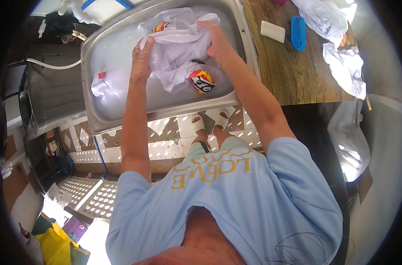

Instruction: The person washes white garments by hand in a sink filled with water, rubbing the fabric together and using a small brush on localized spots.

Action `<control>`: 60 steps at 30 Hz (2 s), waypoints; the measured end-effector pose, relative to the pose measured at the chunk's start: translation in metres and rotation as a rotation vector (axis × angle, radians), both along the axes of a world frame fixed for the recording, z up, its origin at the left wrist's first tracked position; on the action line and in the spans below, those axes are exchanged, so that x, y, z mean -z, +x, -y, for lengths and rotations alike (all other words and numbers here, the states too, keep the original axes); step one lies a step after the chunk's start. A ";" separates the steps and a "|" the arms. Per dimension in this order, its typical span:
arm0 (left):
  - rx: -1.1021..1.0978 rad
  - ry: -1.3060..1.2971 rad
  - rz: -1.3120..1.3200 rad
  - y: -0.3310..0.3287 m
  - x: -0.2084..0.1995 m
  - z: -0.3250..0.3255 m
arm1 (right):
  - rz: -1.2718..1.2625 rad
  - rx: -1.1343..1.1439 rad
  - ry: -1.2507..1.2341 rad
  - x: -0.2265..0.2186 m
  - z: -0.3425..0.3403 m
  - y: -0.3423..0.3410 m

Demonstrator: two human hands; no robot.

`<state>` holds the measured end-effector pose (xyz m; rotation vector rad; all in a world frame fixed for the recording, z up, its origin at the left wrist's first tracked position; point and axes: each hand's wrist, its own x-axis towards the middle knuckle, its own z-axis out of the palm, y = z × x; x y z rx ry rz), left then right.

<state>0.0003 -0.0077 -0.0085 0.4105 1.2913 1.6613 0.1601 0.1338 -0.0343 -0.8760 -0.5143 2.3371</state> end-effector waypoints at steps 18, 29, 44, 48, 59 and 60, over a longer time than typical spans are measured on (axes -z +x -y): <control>-0.405 0.030 -1.166 0.043 0.022 -0.075 | -0.085 -0.149 0.307 0.032 0.022 -0.056; -0.480 -0.415 -1.624 -0.048 0.015 0.001 | 0.316 -0.409 0.598 -0.032 0.012 -0.011; 0.090 0.045 -0.581 -0.019 -0.006 0.047 | 0.515 -0.284 0.851 -0.044 -0.004 0.082; 0.031 0.106 -0.473 -0.043 -0.001 0.043 | 0.796 0.005 1.186 -0.031 0.015 0.049; 0.083 0.204 -0.723 -0.047 -0.058 0.043 | 0.593 -0.201 0.639 -0.042 0.010 0.041; 0.112 0.195 -0.701 -0.049 -0.062 0.043 | 0.745 -0.203 0.637 -0.047 0.014 0.036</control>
